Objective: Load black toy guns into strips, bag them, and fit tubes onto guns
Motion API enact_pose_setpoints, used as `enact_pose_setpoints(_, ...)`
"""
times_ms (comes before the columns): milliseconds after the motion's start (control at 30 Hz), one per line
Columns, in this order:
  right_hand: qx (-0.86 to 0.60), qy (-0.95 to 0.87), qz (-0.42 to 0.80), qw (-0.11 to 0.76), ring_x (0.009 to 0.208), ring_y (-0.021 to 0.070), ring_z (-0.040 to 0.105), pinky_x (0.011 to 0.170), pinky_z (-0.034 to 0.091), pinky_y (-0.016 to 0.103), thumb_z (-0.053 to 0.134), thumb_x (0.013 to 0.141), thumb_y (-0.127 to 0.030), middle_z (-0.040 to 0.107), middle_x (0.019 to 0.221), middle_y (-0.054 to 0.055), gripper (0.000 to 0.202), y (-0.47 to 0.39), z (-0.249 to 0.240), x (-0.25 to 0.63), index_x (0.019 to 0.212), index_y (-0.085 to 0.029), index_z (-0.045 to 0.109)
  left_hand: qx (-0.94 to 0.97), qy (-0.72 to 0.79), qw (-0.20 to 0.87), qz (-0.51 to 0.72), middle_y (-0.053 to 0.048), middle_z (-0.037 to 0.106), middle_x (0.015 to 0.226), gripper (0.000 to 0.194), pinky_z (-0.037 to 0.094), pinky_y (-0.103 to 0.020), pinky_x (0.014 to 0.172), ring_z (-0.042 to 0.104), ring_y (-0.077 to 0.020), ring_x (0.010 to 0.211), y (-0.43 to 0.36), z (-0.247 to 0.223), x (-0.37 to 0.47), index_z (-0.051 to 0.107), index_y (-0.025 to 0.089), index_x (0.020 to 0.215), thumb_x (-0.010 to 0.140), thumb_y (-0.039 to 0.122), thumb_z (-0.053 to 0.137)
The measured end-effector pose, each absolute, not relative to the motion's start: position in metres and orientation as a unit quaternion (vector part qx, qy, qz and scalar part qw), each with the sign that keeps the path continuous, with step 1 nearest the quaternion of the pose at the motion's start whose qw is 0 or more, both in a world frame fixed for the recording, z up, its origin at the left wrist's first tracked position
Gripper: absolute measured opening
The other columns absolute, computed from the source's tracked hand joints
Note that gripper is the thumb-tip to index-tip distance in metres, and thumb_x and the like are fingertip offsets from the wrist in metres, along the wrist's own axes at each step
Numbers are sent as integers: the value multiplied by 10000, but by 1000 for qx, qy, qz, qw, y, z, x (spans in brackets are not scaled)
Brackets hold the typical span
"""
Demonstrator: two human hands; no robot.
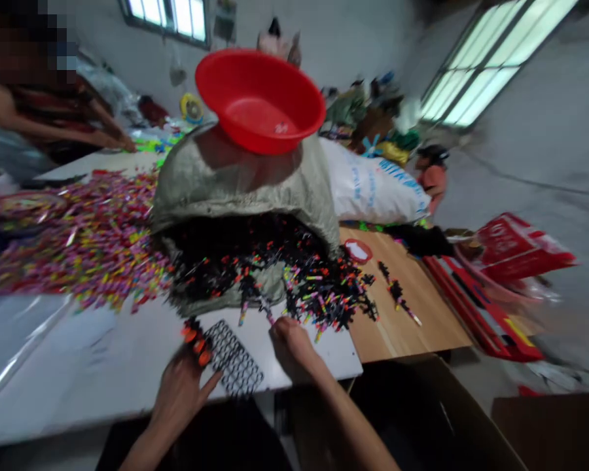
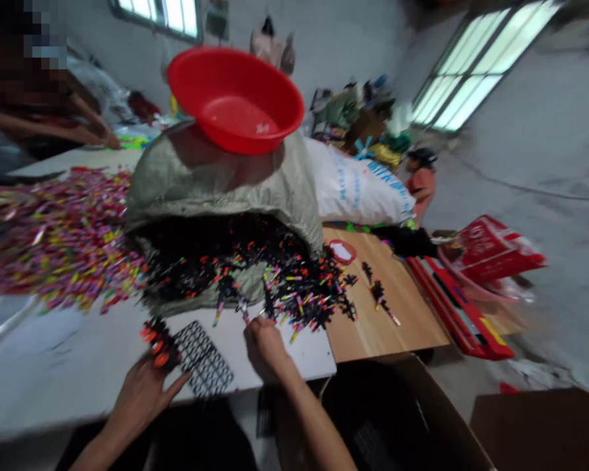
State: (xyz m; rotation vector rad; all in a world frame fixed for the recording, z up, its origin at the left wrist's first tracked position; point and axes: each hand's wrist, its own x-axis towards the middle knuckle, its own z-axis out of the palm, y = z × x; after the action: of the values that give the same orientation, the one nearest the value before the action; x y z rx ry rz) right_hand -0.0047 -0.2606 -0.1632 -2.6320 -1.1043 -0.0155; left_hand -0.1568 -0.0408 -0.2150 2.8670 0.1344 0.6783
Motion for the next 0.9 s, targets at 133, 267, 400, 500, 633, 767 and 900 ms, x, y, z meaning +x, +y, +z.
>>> enact_pose_setpoints(133,-964,-236,101,63,864,196,659,668,449,254,480,876,-177,678,1021,101,298,-232,-147,2,1163,-190,556,984,77,79,140,-152,711,1013,342,497,-455,882,627,-323,1019,-47,-192,-151,713,156,940,800,424,554)
enact_pose_setpoints(267,-975,-180,117,63,842,217,671,690,456,285,416,889,-160,701,966,122,339,-222,-131,9,1203,-164,545,988,91,83,97,-163,696,1037,377,458,-473,911,594,-342,1068,-49,-187,-151,701,154,997,778,448,615)
enact_pose_setpoints(400,-951,-187,51,241,754,180,636,715,457,284,510,829,-229,690,929,93,380,-235,-130,12,1196,-140,552,989,105,93,53,-167,667,1124,460,430,-476,952,557,-354,1132,-52,-176,-144,685,158,1066,725,466,695)
enact_pose_setpoints(500,-881,-187,108,420,595,134,557,611,443,254,600,730,-297,649,750,24,313,-228,-147,-2,997,-135,619,987,119,105,9,-174,625,1214,514,394,-463,998,517,-346,1190,-55,-165,-134,665,148,1110,721,482,705)
enact_pose_setpoints(633,-809,-179,251,500,524,123,515,521,408,237,642,676,-414,578,573,-22,243,-202,-173,-40,689,-177,590,985,127,110,-26,-178,589,1271,597,364,-464,1018,496,-339,1211,-57,-160,-127,619,134,1185,727,511,690)
enact_pose_setpoints(767,-848,-187,160,469,656,159,603,615,451,255,590,756,-435,659,706,13,235,-183,-179,-62,776,-201,605,985,133,109,-34,-161,615,1228,578,364,-471,1004,512,-338,1182,-57,-161,-129,602,155,1206,717,446,703)
enact_pose_setpoints(900,-907,-227,140,327,737,185,641,653,430,255,568,813,-376,686,768,42,181,-175,-171,-64,818,-200,612,985,131,107,-29,-161,632,1184,513,381,-466,978,532,-336,1147,-58,-159,-128,618,150,1177,734,403,670)
